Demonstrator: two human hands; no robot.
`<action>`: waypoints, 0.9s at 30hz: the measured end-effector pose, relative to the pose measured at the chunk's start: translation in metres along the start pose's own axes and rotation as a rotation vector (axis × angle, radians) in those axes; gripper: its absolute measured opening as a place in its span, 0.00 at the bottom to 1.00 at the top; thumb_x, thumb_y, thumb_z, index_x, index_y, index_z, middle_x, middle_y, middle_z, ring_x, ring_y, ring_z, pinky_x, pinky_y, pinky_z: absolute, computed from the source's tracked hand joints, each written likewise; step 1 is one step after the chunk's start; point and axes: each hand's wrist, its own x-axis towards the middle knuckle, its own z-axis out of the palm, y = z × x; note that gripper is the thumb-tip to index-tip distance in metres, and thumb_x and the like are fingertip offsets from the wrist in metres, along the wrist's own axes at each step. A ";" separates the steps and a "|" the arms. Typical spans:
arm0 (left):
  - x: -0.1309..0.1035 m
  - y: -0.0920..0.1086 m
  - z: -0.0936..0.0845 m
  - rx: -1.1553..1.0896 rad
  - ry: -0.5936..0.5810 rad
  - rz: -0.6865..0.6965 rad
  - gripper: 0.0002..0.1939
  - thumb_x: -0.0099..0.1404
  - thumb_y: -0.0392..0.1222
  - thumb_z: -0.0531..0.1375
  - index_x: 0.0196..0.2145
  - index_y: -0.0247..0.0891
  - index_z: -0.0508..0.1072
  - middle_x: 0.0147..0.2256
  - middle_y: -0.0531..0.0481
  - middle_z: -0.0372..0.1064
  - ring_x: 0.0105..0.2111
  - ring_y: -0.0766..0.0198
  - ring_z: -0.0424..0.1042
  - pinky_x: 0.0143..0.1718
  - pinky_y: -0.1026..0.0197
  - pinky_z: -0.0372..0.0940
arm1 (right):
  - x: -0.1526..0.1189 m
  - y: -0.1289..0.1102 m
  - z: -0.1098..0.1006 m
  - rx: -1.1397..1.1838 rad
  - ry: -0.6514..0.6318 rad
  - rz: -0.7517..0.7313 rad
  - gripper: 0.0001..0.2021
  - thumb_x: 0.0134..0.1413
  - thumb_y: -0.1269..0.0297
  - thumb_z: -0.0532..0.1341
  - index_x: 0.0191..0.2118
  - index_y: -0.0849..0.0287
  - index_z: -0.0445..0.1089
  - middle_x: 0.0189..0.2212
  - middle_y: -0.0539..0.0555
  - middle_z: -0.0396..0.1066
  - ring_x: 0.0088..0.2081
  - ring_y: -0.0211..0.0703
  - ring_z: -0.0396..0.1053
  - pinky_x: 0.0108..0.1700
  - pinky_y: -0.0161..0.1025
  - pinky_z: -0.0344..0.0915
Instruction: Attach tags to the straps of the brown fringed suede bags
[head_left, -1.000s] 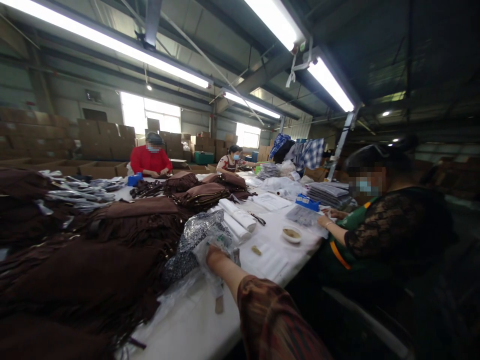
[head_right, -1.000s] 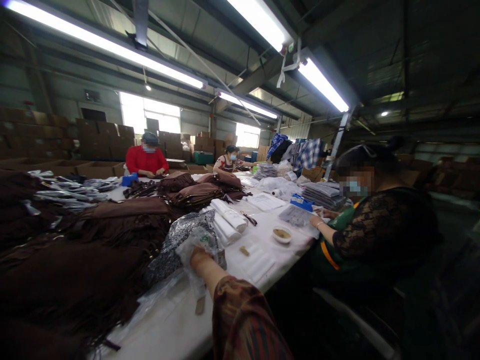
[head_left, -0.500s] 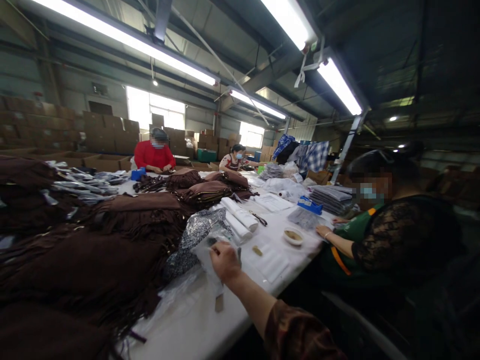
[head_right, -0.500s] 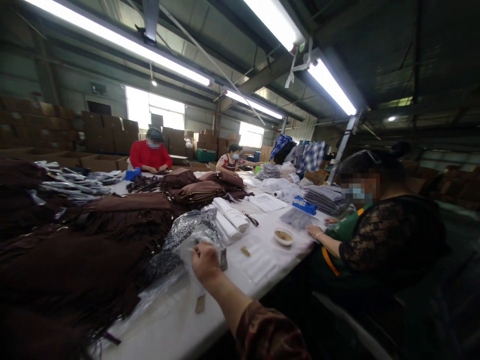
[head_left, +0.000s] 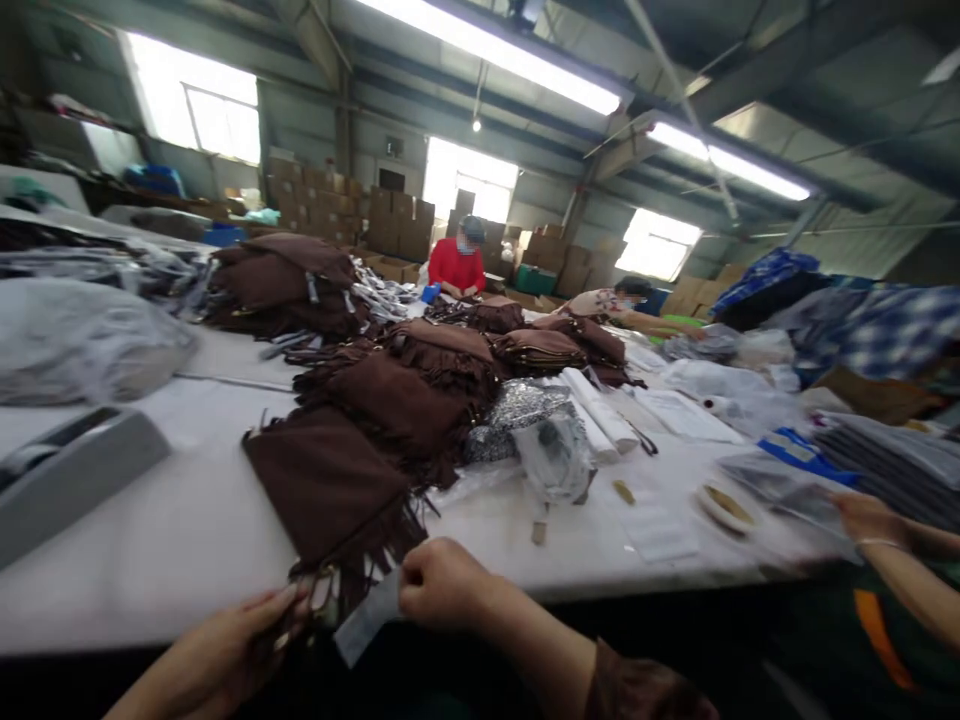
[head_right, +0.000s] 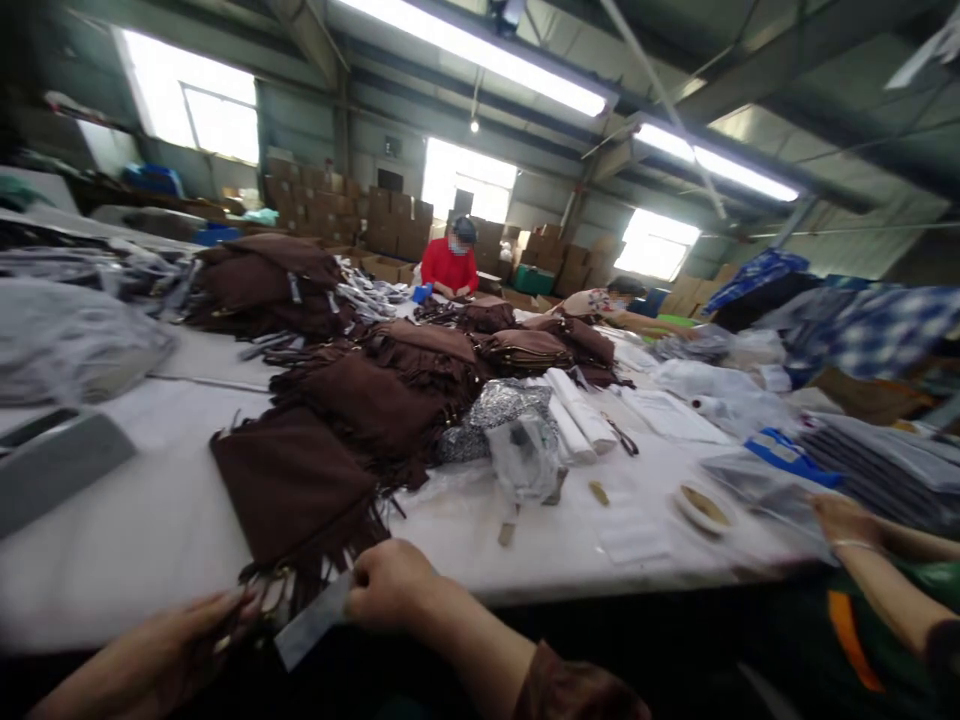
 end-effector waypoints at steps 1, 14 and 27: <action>-0.002 0.001 -0.004 -0.025 -0.034 -0.058 0.06 0.66 0.33 0.61 0.33 0.31 0.79 0.31 0.47 0.78 0.30 0.63 0.76 0.31 0.66 0.69 | 0.003 -0.011 0.007 -0.141 -0.033 -0.035 0.09 0.42 0.66 0.60 0.29 0.57 0.78 0.26 0.53 0.77 0.31 0.46 0.72 0.30 0.35 0.61; 0.004 -0.013 -0.023 0.097 -0.239 0.003 0.25 0.43 0.55 0.76 0.33 0.33 0.81 0.28 0.49 0.74 0.25 0.69 0.66 0.25 0.70 0.58 | 0.052 -0.053 0.045 0.061 -0.189 0.110 0.07 0.40 0.66 0.62 0.27 0.58 0.77 0.15 0.46 0.64 0.19 0.35 0.62 0.20 0.29 0.54; 0.001 -0.015 -0.024 0.209 -0.230 0.089 0.27 0.42 0.61 0.74 0.27 0.31 0.79 0.23 0.50 0.69 0.24 0.66 0.62 0.26 0.66 0.56 | 0.055 -0.057 0.062 0.185 -0.088 0.139 0.05 0.40 0.69 0.61 0.23 0.59 0.75 0.15 0.46 0.64 0.20 0.35 0.62 0.22 0.31 0.54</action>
